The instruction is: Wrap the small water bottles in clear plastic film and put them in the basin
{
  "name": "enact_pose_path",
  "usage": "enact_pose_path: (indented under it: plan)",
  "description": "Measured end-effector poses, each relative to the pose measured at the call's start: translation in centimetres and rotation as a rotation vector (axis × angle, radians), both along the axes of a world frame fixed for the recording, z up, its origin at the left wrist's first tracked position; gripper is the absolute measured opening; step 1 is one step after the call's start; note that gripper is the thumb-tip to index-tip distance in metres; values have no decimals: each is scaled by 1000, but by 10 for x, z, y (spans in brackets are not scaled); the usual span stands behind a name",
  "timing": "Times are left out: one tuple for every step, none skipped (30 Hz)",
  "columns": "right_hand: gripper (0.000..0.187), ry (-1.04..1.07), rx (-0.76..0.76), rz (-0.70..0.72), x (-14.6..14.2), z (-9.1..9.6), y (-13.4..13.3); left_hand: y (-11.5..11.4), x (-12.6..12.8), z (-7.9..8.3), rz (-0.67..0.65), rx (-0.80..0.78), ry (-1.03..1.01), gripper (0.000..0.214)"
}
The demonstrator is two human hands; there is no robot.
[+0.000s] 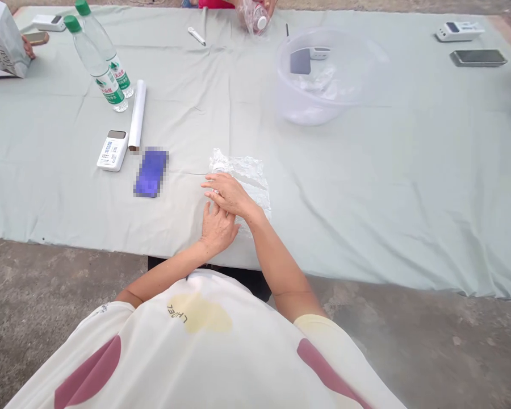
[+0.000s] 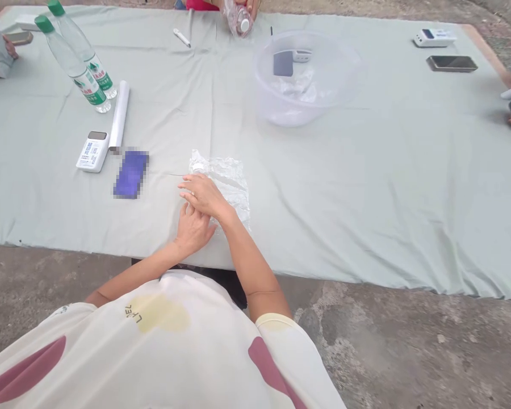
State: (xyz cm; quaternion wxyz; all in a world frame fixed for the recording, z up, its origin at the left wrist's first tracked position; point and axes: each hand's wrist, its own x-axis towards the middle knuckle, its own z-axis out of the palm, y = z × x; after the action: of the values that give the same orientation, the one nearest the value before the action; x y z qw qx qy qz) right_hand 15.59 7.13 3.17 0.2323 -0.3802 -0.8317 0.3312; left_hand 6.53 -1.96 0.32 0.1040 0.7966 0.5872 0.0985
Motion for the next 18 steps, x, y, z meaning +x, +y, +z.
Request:
enact_pose_path:
  plan:
    - [32,0,-15,-54,3,-5,9,1,4,-1,-16,0,16,60]
    - [32,26,-39,-118,6,-10,17,1,7,-2,-30,5,29,59]
    - [32,70,-72,-168,12,-15,24,1,10,-4,-43,12,40,57]
    - [32,122,-108,-203,18,-20,30,1,12,-5,-56,19,50,55]
    - [33,167,-138,-231,24,-24,35,1,15,-6,-70,25,57,52]
    - [34,194,-161,-262,31,-28,39,1,16,-6,-81,32,62,49]
    - [34,199,-178,-301,38,-31,42,0,16,-6,-92,41,64,46]
    - [35,188,-191,-349,45,-33,44,-1,16,-6,-99,50,61,43]
    - [35,172,-198,-411,51,-34,46,-1,16,-6,-102,59,55,41]
    - [36,160,-196,-490,57,-34,47,-2,15,-6,-99,64,46,39]
    - [36,159,-183,-582,62,-31,46,-3,15,-6,-95,65,37,37]
    - [35,174,-156,-672,65,-27,45,-3,15,-5,-91,64,31,35]
    - [35,205,-117,-746,66,-21,42,-3,15,-5,-89,62,27,33]
    - [35,244,-78,-781,64,-14,38,-3,17,-5,-89,63,26,31]
    - [35,279,-50,-762,61,-6,33,-2,19,-6,-95,64,27,31]
    - [34,296,-41,-687,56,1,27,0,22,-6,-99,65,28,31]
    - [33,281,-54,-571,49,8,22,2,26,-7,-104,65,31,34]
    - [32,231,-83,-447,42,13,17,5,31,-8,-108,62,32,39]
